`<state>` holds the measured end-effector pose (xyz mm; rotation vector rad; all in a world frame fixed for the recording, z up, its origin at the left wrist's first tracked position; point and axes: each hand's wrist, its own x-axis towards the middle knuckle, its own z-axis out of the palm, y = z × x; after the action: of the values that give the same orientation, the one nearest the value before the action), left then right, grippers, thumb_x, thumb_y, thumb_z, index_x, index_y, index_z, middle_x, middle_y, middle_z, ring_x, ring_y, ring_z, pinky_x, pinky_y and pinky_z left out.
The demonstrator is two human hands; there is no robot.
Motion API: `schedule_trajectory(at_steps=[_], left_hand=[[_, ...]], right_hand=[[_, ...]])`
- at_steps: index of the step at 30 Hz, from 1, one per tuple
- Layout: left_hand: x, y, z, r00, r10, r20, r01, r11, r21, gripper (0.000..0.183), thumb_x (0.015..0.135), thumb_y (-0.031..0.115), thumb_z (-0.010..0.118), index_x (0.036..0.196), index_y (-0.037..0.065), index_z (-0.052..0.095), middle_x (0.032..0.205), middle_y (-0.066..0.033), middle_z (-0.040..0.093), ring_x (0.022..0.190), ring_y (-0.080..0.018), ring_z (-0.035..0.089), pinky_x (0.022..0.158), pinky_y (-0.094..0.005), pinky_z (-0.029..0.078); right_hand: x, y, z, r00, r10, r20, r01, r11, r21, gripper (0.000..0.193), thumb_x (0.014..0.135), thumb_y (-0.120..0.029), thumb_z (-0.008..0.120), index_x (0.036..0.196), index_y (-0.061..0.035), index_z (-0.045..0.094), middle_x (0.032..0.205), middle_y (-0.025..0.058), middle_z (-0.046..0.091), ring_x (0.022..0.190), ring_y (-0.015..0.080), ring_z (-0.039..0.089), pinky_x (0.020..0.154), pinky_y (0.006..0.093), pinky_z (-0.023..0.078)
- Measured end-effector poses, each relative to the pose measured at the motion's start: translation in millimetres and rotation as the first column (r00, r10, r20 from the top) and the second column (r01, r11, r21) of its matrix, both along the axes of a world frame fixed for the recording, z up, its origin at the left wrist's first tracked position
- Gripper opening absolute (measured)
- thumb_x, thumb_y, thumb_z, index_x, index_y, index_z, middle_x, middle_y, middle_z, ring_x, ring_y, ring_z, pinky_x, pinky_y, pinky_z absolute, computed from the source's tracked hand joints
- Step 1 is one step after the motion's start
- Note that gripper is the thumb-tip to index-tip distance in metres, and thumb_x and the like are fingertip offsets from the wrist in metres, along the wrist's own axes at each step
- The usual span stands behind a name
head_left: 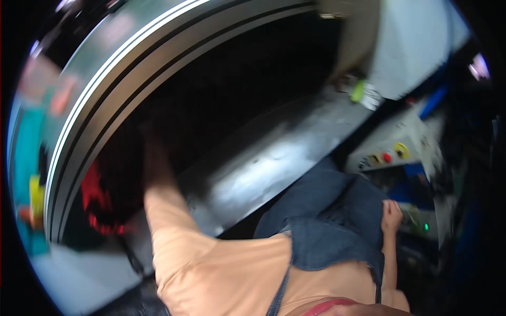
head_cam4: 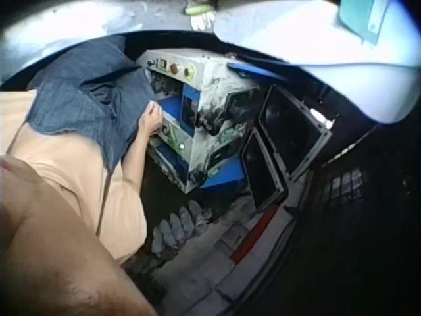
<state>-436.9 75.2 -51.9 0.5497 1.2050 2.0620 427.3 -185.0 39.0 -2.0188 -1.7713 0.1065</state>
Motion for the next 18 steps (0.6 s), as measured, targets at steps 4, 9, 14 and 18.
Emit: schedule_trajectory(at_steps=[4, 9, 14, 18], left_hand=[[-23.9, 59.5, -9.5, 0.891, -0.035, -0.453, -0.153, 0.916, -0.372, 0.038, 0.083, 0.028, 0.071, 0.112, 0.004, 0.067, 0.099, -0.0100, 0.068, 0.082, -0.0219, 0.064, 0.075, -0.0356, 0.053], [5.6, 85.5, 4.5, 0.833, -0.048, -0.551, -0.244, 0.862, -0.444, 0.046, 0.082, 0.030, 0.072, 0.118, 0.003, 0.063, 0.107, -0.0110, 0.065, 0.091, -0.0240, 0.061, 0.082, -0.0380, 0.051], [42.3, 55.0, 16.5, 0.860, 0.026, -0.510, -0.243, 0.900, -0.363, 0.054, 0.081, 0.032, 0.074, 0.124, 0.003, 0.059, 0.115, -0.0120, 0.062, 0.099, -0.0261, 0.059, 0.088, -0.0404, 0.048], [90.1, -14.5, 18.5, 0.934, 0.058, -0.354, -0.182, 0.927, -0.328, 0.061, 0.080, 0.033, 0.075, 0.129, 0.003, 0.055, 0.122, -0.0128, 0.059, 0.107, -0.0278, 0.057, 0.093, -0.0423, 0.047]], right_hand=[[-23.7, 16.1, 25.3, 0.994, -0.094, 0.059, 0.094, 0.996, -0.006, 0.015, 0.088, -0.020, 0.066, 0.085, -0.0054, 0.068, 0.078, 0.0132, 0.061, 0.075, 0.0343, 0.062, 0.066, 0.0408, 0.048], [-14.9, 9.9, 20.2, 0.994, -0.084, 0.071, 0.085, 0.996, -0.012, 0.018, 0.090, -0.024, 0.064, 0.086, -0.0069, 0.068, 0.083, 0.0110, 0.065, 0.082, 0.0330, 0.065, 0.071, 0.0424, 0.050], [-5.0, -1.7, 16.4, 0.997, -0.070, 0.039, 0.071, 0.997, -0.015, 0.021, 0.092, -0.026, 0.062, 0.088, -0.0072, 0.069, 0.086, 0.0105, 0.066, 0.084, 0.0327, 0.065, 0.073, 0.0428, 0.051], [2.1, -7.1, 13.6, 0.998, -0.064, 0.001, 0.064, 0.998, 0.017, 0.023, 0.094, -0.029, 0.060, 0.088, -0.0089, 0.069, 0.086, 0.0099, 0.066, 0.084, 0.0328, 0.065, 0.074, 0.0451, 0.051]])
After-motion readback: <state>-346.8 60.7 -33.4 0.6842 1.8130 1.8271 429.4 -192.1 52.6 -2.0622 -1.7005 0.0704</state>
